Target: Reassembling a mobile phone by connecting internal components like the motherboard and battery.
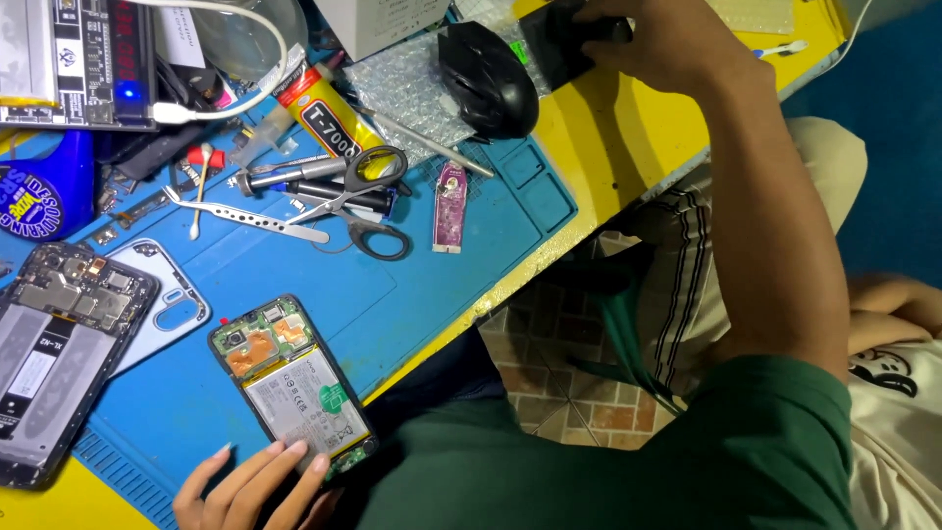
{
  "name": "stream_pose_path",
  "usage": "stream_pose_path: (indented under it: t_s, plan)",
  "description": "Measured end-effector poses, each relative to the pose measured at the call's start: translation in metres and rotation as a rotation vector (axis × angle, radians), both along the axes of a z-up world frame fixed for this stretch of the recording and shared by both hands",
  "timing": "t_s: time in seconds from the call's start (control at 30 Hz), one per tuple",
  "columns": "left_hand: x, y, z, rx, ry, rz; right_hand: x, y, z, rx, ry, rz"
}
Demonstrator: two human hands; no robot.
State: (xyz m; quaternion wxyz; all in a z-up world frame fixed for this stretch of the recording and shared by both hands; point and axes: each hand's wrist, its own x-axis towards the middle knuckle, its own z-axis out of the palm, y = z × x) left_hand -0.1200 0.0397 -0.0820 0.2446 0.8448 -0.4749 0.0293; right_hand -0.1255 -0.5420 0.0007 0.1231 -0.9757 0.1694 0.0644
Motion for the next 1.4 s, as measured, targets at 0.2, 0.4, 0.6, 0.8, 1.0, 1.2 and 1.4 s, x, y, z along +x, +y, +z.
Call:
stream_pose_path:
  t_s: [0.2, 0.4, 0.6, 0.8, 1.0, 1.2, 1.4]
  plan:
    - [0.017, 0.011, 0.0, 0.106, 0.029, -0.054, -0.012, -0.019, -0.024, -0.035, -0.214, 0.009]
    - [0.043, 0.027, -0.003, 0.07, 0.011, -0.074, -0.021, -0.043, -0.046, -0.059, -0.411, -0.053]
    - [0.049, 0.016, 0.015, 0.018, 0.064, 0.057, -0.016, -0.034, -0.048, 0.197, -0.547, -0.167]
    - [0.068, 0.01, 0.026, -0.016, 0.099, 0.002, -0.015, -0.003, -0.031, 0.482, -0.558, -0.227]
    - [0.075, 0.004, 0.029, -0.044, 0.109, 0.0, -0.018, 0.016, -0.016, 0.563, -0.499, -0.272]
    - [0.082, 0.001, 0.026, -0.107, 0.121, -0.03, -0.022, 0.023, -0.016, 0.627, -0.54, -0.211]
    - [0.087, -0.034, 0.07, -0.148, 0.292, 0.056, -0.027, 0.067, 0.004, 0.838, -0.623, -0.141]
